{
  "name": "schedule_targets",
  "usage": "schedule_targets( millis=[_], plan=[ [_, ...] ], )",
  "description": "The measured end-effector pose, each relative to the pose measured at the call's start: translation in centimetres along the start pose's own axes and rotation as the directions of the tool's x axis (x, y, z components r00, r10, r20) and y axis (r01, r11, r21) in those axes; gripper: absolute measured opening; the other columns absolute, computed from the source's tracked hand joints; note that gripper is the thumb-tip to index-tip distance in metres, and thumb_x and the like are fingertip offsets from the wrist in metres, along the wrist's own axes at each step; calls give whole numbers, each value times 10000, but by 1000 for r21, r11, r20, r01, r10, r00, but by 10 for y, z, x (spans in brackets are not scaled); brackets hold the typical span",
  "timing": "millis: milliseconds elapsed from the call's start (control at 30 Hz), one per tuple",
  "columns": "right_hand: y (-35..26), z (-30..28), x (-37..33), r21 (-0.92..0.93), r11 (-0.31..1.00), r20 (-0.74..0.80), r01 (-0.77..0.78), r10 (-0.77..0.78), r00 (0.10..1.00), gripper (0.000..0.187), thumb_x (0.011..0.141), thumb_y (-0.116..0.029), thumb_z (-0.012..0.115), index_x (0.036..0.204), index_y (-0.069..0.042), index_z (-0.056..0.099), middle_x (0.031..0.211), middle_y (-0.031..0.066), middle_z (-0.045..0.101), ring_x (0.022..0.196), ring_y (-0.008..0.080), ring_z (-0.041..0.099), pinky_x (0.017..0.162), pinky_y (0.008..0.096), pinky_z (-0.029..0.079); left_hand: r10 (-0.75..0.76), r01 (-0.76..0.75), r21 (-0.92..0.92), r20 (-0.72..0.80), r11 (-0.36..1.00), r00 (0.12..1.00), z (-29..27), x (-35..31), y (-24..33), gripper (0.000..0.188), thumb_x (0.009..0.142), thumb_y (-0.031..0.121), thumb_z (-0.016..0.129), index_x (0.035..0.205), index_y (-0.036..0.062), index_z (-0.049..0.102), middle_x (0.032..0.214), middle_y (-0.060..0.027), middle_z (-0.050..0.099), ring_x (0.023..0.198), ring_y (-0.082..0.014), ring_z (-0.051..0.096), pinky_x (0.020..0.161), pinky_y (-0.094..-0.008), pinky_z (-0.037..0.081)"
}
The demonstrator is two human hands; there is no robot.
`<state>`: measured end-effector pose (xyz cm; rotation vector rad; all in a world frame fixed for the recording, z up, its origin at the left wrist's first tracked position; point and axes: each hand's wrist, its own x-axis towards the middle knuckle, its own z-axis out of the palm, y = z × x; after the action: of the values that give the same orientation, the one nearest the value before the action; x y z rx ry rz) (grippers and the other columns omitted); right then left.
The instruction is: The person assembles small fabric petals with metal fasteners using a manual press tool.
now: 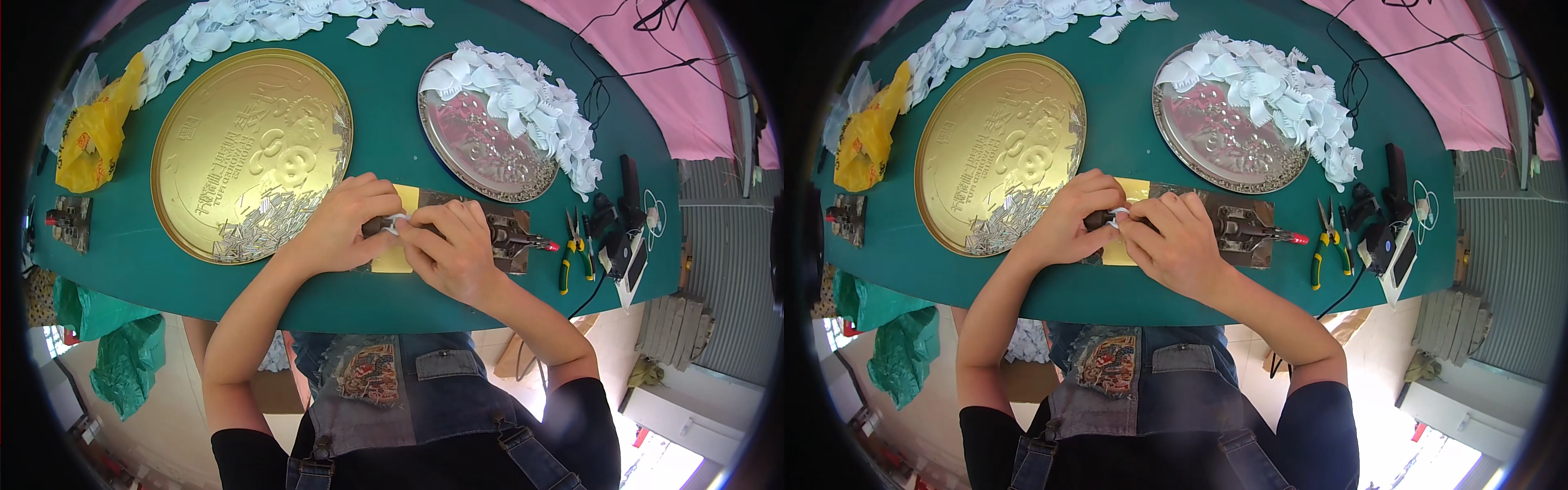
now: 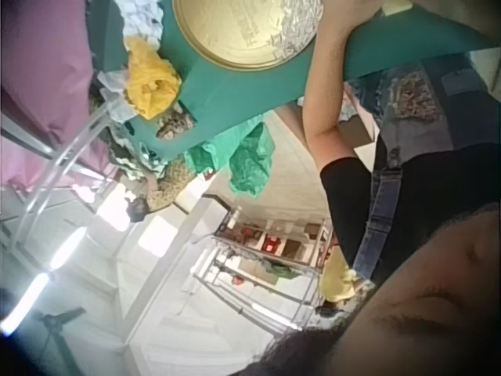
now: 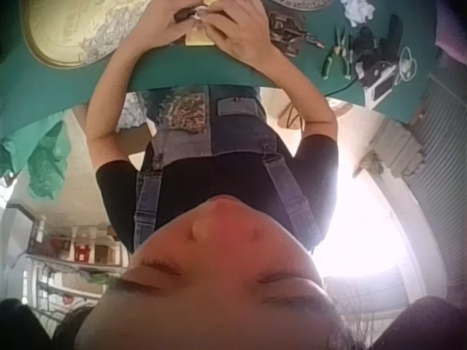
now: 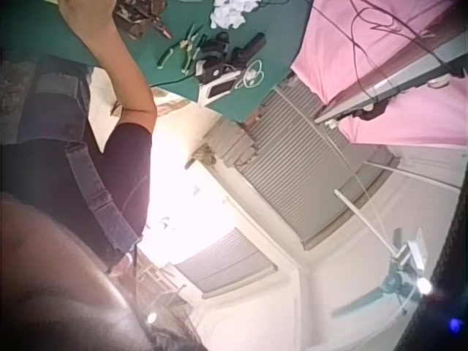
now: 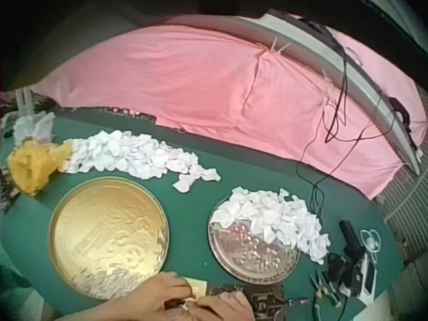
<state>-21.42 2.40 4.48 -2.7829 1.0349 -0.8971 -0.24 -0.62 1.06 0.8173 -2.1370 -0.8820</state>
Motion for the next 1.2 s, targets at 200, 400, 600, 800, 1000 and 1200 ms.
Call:
schedule_targets(
  millis=[200,400,600,800,1000,1200],
  plan=[
    [6,8,-8,41,999,-73,4,-1,997,256,762,-101,787,1009,-109,721,949,-21,623,774,160,553,690,337,367,-2,2,-4,-7,1000,1000,2,0,-1,260,694,69,720,921,18,604,915,-101,586,860,-318,535,754,-399,459],
    [8,9,-8,75,997,-113,19,-10,993,281,728,-75,805,996,-119,734,935,-37,636,769,156,555,685,332,358,3,-3,-8,-48,1000,999,4,-1,0,212,736,123,731,898,51,614,842,-74,549,819,-286,528,725,-395,442],
    [7,8,-8,93,996,-121,8,3,993,281,714,-72,813,978,-122,735,931,-35,641,758,161,559,697,332,365,-25,25,3,-9,1000,1000,1,-2,2,251,720,67,727,945,26,623,927,-99,584,864,-309,541,760,-398,464],
    [7,5,-6,120,993,-85,-17,28,996,268,729,-73,808,982,-118,731,931,-23,639,766,170,557,708,341,367,-5,3,-33,-57,999,998,3,-1,2,214,736,102,746,919,61,644,870,-67,576,826,-284,532,724,-388,442],
    [4,2,-4,153,986,-45,-68,75,996,245,756,-83,803,986,-123,729,929,-12,634,767,182,553,719,351,372,-18,4,-137,-107,991,994,5,0,5,215,737,66,745,933,40,660,887,-82,599,850,-296,549,752,-383,466],
    [3,0,-3,161,982,-33,-97,104,994,224,762,-77,794,972,-123,731,928,-13,631,775,187,558,718,354,373,3,-12,-117,-72,993,997,4,0,4,219,728,35,736,932,13,659,879,-96,599,860,-299,558,742,-384,477]
  ],
)
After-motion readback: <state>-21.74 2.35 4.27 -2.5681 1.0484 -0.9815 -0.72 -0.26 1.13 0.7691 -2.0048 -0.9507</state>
